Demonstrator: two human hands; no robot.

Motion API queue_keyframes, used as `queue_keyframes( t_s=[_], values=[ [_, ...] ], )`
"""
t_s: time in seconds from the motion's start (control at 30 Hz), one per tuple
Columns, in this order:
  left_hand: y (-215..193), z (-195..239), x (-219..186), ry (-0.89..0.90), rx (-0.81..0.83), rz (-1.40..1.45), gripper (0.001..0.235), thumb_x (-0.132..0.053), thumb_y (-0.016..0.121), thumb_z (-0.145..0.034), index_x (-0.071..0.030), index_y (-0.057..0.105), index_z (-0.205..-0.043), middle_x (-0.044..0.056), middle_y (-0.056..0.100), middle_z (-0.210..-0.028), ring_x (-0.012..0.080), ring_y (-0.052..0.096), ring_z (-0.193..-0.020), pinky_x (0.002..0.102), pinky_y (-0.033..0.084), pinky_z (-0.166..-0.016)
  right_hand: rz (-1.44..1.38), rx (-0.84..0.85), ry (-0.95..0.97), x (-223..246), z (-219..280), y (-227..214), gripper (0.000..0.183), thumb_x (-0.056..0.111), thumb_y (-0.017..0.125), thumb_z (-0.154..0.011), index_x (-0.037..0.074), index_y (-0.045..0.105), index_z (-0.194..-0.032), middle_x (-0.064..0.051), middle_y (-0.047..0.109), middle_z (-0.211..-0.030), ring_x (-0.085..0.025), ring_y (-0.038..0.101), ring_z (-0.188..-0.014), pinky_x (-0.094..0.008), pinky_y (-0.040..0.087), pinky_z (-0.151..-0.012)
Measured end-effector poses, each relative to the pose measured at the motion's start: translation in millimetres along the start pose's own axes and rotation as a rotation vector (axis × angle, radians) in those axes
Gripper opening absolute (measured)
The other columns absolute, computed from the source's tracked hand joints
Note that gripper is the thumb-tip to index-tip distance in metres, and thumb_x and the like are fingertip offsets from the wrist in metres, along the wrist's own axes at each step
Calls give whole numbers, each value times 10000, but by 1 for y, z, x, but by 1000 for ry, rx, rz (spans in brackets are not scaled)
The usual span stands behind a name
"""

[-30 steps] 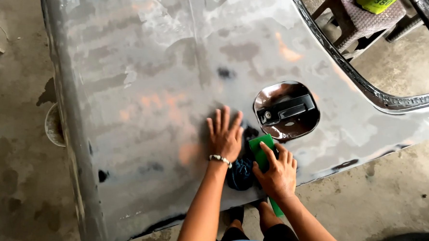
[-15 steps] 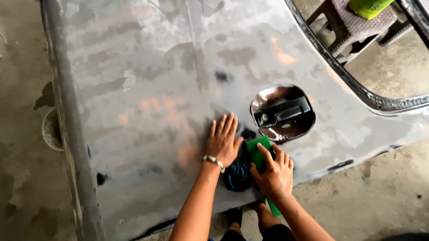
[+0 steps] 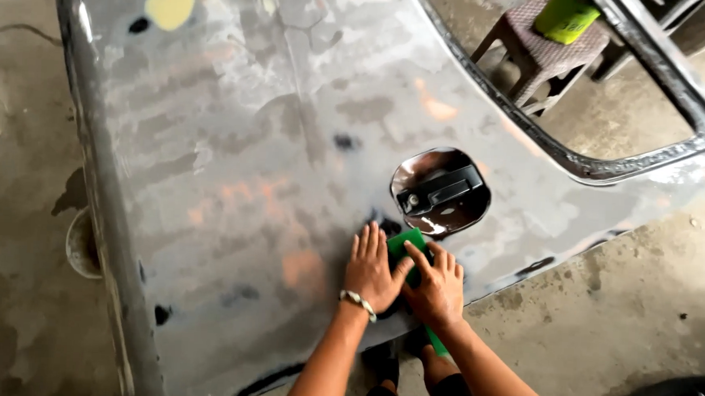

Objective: Sanding a car door panel using a sanding block and water.

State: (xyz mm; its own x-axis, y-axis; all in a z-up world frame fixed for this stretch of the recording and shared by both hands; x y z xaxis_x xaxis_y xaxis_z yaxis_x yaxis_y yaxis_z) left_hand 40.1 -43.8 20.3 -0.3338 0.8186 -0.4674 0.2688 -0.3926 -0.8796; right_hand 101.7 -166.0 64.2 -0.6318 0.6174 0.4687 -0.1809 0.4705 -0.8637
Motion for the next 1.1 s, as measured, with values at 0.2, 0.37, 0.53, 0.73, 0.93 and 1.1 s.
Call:
queue_keyframes(
  t_s=[0.2, 0.37, 0.53, 0.73, 0.93, 1.1],
  values=[
    [16, 25, -69, 51, 190, -94, 994, -694, 406, -968, 165, 342, -1462, 318, 260, -1605, 417, 182, -1538, 591, 29, -1240, 71, -20, 306, -87, 18, -20, 668, 399, 769, -777, 280, 612, -1415, -166, 554, -1388, -362, 519, -1250, -482, 415, -1038],
    [53, 4, -103, 43, 168, -87, 1011, -661, 456, -938, 182, 307, -1476, 336, 195, -1615, 434, 104, -1526, 592, -3, -1216, 209, -103, 412, -154, 22, -49, 697, 459, 749, -796, 258, 595, -1446, -180, 537, -1398, -388, 481, -1295, -511, 395, -1051],
    [86, -23, -112, 184, 10, -66, 938, -505, 576, -925, 76, 242, -1581, 243, 181, -1686, 411, 127, -1556, 553, 41, -1247, 158, -190, 342, -164, 28, -43, 666, 438, 738, -799, 278, 603, -1432, -169, 542, -1396, -387, 482, -1302, -516, 421, -1060],
    [81, 1, -106, 318, 48, -61, 831, -412, 565, -982, 11, 242, -1620, 190, 173, -1716, 362, 128, -1580, 508, 77, -1258, 143, -101, 326, -161, 21, -48, 681, 444, 748, -772, 286, 592, -1416, -179, 528, -1387, -387, 488, -1275, -506, 429, -1034],
    [111, -52, -121, 225, 57, -41, 785, -399, 518, -997, 35, 250, -1595, 197, 189, -1703, 335, 154, -1582, 483, 94, -1282, 175, -53, 316, -154, 16, -56, 674, 443, 744, -786, 278, 582, -1419, -159, 531, -1395, -371, 497, -1272, -493, 400, -1049],
    [108, -36, -121, 226, 30, -81, 774, -384, 481, -999, 50, 252, -1598, 206, 185, -1703, 336, 162, -1581, 473, 90, -1278, 158, 22, 324, -168, 9, -63, 678, 455, 748, -773, 301, 587, -1414, -124, 544, -1369, -339, 506, -1263, -487, 407, -1044]
  ],
)
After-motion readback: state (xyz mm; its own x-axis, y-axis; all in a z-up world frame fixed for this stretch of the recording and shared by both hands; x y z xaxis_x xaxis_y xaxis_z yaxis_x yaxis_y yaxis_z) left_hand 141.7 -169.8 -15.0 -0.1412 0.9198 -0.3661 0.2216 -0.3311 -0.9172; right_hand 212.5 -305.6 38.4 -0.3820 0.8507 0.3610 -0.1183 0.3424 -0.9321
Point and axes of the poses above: each hand's wrist, its own z-axis away from the middle knuckle, its own y-axis out of the palm, x = y × z, the point moved 6 cm from there along -z, towards the middle knuckle
